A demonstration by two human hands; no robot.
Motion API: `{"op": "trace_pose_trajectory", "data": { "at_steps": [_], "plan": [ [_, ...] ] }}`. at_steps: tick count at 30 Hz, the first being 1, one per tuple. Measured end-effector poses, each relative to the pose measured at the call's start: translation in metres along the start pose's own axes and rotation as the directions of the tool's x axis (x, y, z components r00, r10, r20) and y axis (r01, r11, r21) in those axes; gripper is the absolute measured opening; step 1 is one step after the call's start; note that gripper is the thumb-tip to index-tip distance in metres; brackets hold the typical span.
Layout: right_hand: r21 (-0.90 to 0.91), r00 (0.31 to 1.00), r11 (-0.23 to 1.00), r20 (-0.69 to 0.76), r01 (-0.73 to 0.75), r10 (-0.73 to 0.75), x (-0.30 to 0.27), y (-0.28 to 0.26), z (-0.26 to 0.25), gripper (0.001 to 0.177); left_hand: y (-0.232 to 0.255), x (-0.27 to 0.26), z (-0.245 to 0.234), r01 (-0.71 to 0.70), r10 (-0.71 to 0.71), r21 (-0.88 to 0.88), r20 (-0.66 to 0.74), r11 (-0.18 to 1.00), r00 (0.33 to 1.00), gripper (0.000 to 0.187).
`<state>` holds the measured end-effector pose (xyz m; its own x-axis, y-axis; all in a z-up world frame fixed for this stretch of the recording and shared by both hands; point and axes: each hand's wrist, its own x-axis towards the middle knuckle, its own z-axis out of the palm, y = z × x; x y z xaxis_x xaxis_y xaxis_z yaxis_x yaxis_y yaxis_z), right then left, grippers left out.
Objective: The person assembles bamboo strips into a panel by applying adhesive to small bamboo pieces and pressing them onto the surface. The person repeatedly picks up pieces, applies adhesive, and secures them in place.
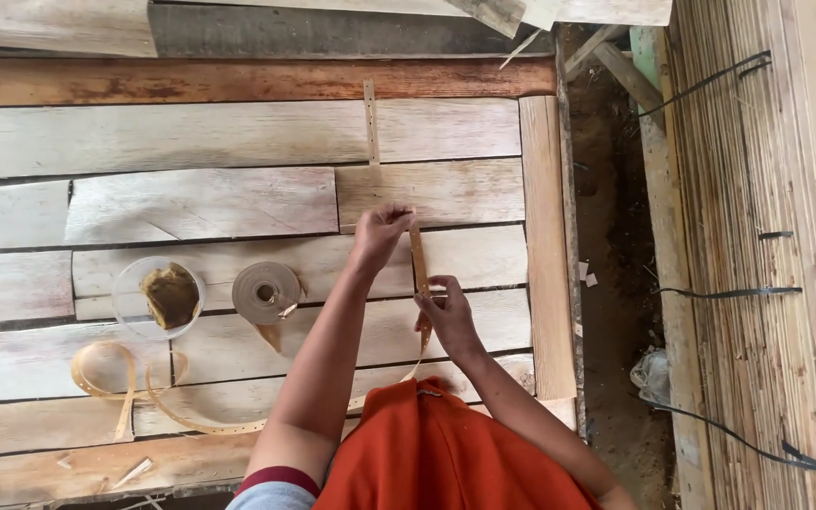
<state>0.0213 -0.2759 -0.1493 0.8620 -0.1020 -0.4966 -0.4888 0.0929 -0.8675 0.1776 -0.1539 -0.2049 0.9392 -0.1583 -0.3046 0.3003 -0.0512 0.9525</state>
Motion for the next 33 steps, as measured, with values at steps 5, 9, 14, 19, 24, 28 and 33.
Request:
{"op": "trace_pose_trajectory", "data": {
  "at_steps": [5,9,14,19,24,28,33],
  "plan": [
    [-0.048,1.000,0.999,0.008,-0.005,0.006,0.001,-0.019,0.004,0.062,-0.014,0.014,-0.004,-0.132,0.162,0.332,-0.065,0.934,0.985,0.013],
    [-0.082,0.998,0.995,-0.016,-0.060,0.058,0.010,-0.012,0.004,0.071,-0.011,0.007,0.000,-0.256,0.409,0.639,-0.100,0.725,0.907,0.007],
    [-0.123,0.994,0.986,-0.009,-0.111,0.111,0.013,-0.020,0.010,0.074,-0.038,0.019,0.000,-0.231,0.409,0.727,-0.075,0.646,0.910,0.008],
    [-0.112,0.990,0.984,-0.026,-0.141,0.139,0.019,-0.009,0.013,0.078,-0.069,0.031,0.003,-0.242,0.433,0.745,-0.069,0.622,0.899,0.013],
    [-0.106,0.991,0.985,-0.025,-0.133,0.132,0.018,-0.011,0.013,0.080,-0.072,0.032,0.003,-0.246,0.443,0.755,-0.065,0.608,0.894,0.015],
    [-0.117,0.991,0.984,-0.027,-0.136,0.134,0.018,-0.013,0.014,0.080,-0.070,0.030,0.003,-0.239,0.434,0.755,-0.067,0.611,0.898,0.016],
    [-0.154,0.992,0.980,-0.017,-0.128,0.127,0.018,-0.012,0.013,0.083,-0.064,0.028,0.002,-0.230,0.429,0.764,-0.067,0.603,0.901,0.017]
  ]
}}
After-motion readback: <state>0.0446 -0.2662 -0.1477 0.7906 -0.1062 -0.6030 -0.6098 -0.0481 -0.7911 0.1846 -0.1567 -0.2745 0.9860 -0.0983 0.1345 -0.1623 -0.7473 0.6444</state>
